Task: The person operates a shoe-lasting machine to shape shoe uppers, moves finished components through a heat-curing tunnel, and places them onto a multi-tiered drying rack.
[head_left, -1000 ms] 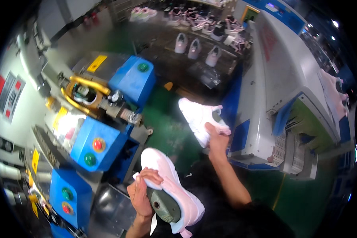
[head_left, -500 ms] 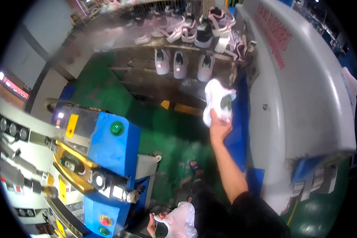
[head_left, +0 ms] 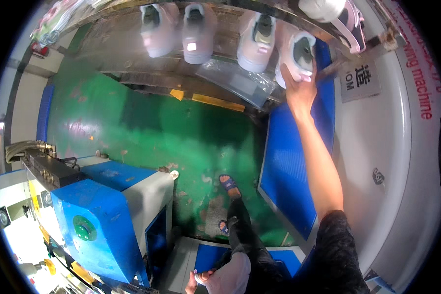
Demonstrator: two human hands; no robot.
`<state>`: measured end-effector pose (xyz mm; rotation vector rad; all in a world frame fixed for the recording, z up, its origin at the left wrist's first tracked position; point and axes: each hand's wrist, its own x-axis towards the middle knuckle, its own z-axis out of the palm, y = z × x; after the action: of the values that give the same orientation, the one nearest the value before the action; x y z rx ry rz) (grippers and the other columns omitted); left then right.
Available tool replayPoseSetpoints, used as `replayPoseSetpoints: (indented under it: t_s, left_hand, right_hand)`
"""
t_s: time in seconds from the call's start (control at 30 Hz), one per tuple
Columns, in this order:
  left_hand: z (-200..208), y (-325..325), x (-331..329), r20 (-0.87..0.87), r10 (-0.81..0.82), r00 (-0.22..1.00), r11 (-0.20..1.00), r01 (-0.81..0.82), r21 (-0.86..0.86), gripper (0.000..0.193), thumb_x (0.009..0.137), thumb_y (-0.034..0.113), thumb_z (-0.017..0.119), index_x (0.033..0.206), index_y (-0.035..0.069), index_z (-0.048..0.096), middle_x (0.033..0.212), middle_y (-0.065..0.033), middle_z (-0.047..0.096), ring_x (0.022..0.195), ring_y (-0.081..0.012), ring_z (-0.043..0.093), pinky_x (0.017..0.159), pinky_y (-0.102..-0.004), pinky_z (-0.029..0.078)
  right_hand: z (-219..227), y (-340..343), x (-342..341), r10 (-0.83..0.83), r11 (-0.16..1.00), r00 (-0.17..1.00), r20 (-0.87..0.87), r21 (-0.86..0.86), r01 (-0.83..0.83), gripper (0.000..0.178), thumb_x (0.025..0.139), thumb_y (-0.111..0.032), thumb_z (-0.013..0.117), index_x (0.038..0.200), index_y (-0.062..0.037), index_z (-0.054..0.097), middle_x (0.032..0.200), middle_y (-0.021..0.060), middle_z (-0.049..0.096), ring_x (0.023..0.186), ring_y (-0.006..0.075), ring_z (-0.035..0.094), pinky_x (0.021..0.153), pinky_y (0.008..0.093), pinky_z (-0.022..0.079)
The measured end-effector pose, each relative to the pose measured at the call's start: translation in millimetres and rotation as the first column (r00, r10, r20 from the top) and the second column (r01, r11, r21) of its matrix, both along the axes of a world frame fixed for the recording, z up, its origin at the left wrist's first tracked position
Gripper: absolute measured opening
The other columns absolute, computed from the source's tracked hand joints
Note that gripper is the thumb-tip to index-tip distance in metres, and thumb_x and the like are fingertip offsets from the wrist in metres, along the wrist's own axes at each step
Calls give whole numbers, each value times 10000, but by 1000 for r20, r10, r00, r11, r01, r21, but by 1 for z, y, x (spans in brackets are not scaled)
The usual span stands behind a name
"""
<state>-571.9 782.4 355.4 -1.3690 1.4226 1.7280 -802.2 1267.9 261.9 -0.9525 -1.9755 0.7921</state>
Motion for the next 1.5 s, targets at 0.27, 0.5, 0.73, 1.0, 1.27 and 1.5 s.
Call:
replayPoseSetpoints:
  t_s: [0.27, 0.5, 0.73, 1.0, 1.27, 1.5]
  left_hand:
    - [20, -7, 39, -122, 121, 985, 991, -127, -42, 379, 986, 326, 420, 925, 5, 614, 859, -70, 622, 795, -165, 572, 778, -313, 460]
    - [46, -38, 113, -346, 595, 726, 767, -642, -27, 350, 967, 281, 435, 1044, -22, 594, 950, -117, 625, 903, -216, 582, 842, -359, 463]
    - [55, -137, 337, -532, 840, 108, 275, -930, 245, 480, 967, 371, 354, 1082, -39, 575, 959, -162, 629, 947, -284, 588, 888, -406, 455]
    - [93, -95, 652, -891, 393, 226, 87, -974, -209, 447, 929, 376, 479, 719, 8, 622, 803, -85, 630, 960, -232, 531, 923, -370, 352]
    - [-12, 60, 707, -581, 814, 18, -450, -612, -650, 227, 860, 203, 522, 802, 46, 675, 1080, -79, 651, 1147, -289, 496, 971, -391, 344]
    - [-25, 37, 758, -572, 764, -299, -524, -805, -278, 133, 811, 85, 602, 932, 32, 611, 1152, -135, 611, 1183, -324, 488, 1020, -418, 301]
  right_hand:
    - [-107, -233, 117, 360, 918, 849, 387, -309, -249, 391, 900, -270, 571, 1169, 2, 492, 1025, 214, 605, 938, 332, 606, 807, 399, 491]
    - [8, -443, 260, 922, -310, -128, -365, -895, 322, 609, 834, -624, 555, 1068, -63, 598, 1014, 128, 631, 908, 222, 587, 813, 327, 479]
    - [59, -559, 401, 788, -186, -513, -340, -926, 328, 414, 915, -540, 481, 1090, -172, 551, 860, -56, 570, 819, 62, 488, 742, 305, 399]
    - [140, -618, 709, 45, -52, -877, -478, -878, 476, 641, 938, -354, 546, 1375, 40, 293, 1051, 91, 602, 903, 141, 581, 761, 286, 482]
    - [94, -600, 753, -829, -368, -551, 97, -837, 406, 501, 879, -338, 613, 1251, -16, 514, 1117, 181, 629, 957, 232, 647, 837, 342, 502]
    - [52, -758, 839, -519, -742, -772, 366, -641, 194, 385, 839, -274, 649, 1079, 22, 594, 980, 213, 651, 923, 317, 643, 811, 378, 509]
